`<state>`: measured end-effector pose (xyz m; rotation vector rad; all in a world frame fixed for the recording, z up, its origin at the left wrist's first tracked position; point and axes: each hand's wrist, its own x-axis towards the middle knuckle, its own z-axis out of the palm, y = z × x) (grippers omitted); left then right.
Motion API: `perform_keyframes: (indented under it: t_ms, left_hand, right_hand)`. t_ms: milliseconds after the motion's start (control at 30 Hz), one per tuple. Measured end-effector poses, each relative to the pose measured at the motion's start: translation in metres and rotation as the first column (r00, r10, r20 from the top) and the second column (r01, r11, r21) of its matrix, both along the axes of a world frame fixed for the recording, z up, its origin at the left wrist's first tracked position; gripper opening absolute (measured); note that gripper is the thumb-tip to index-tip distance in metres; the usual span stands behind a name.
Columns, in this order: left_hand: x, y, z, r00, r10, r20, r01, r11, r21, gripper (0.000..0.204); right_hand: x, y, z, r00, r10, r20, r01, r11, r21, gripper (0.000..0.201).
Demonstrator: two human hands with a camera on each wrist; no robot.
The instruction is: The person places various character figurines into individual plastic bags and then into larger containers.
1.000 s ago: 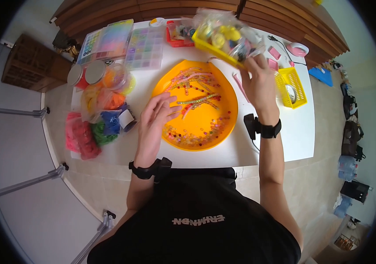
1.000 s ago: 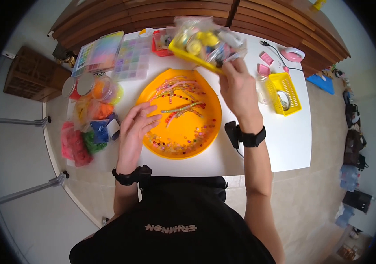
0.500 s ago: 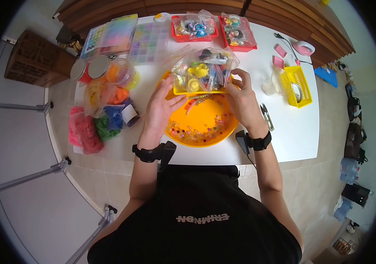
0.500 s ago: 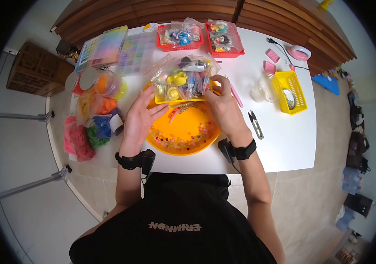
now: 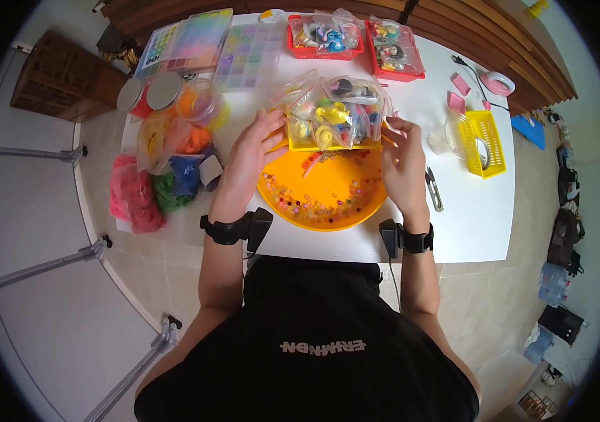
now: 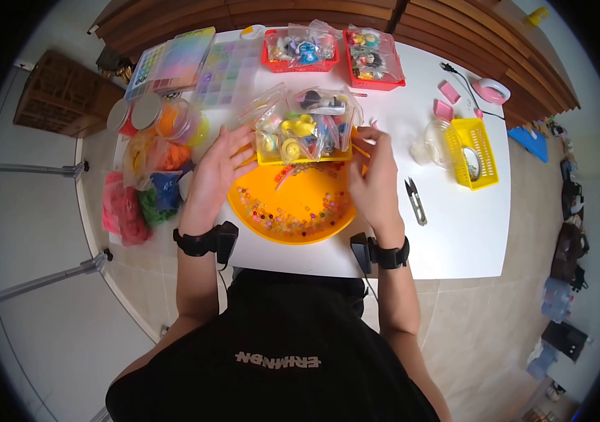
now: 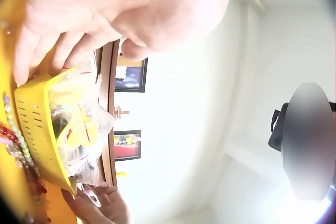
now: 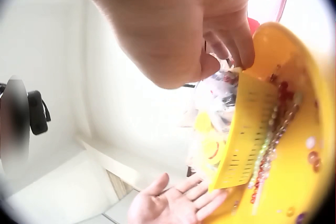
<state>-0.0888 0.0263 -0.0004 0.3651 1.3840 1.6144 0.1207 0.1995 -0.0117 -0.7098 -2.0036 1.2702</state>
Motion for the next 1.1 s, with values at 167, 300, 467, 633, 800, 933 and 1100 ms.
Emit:
perform_keyframes:
  t_ms: [167, 300, 467, 633, 800, 933, 1100]
  left_hand:
    - [0.001, 0.017, 0.000, 1.000, 0.004, 0.025, -0.004, 1.000, -0.011, 0.079]
    - [0.002, 0.026, -0.004, 0.999, 0.014, 0.049, -0.014, 1.000, 0.008, 0.081]
    - [0.003, 0.027, 0.000, 0.997, 0.042, 0.060, -0.046, 0.996, 0.073, 0.080]
    - [0.001, 0.019, 0.007, 0.993, 0.114, -0.028, -0.102, 0.956, 0.274, 0.074]
    - [0.014, 0.013, 0.007, 0.985, 0.169, -0.023, -0.155, 0.945, 0.289, 0.067]
    - [0.026, 0.001, -0.005, 0.974, 0.219, -0.064, -0.194, 0.942, 0.272, 0.059]
    - [0.038, -0.013, -0.014, 0.946, 0.294, -0.139, -0.239, 0.918, 0.316, 0.039]
  right_hand:
    - [-0.019, 0.014, 0.007, 0.995, -0.071, 0.075, 0.092, 0.940, -0.329, 0.048]
    - [-0.031, 0.034, 0.008, 0.994, 0.014, 0.105, 0.053, 0.789, -0.612, 0.060]
    - [-0.035, 0.022, 0.026, 0.997, 0.028, -0.073, -0.072, 0.688, -0.722, 0.060]
    - [-0.032, 0.010, 0.020, 0.973, -0.074, -0.217, -0.099, 0.718, -0.689, 0.053]
    - [-0.030, -0.005, 0.010, 0.962, -0.121, -0.244, -0.057, 0.785, -0.617, 0.046]
    - [-0.018, -0.024, 0.013, 0.975, -0.119, -0.185, 0.008, 0.860, -0.511, 0.033]
    - [-0.001, -0.043, 0.025, 0.988, -0.144, -0.050, 0.108, 0.892, -0.439, 0.023]
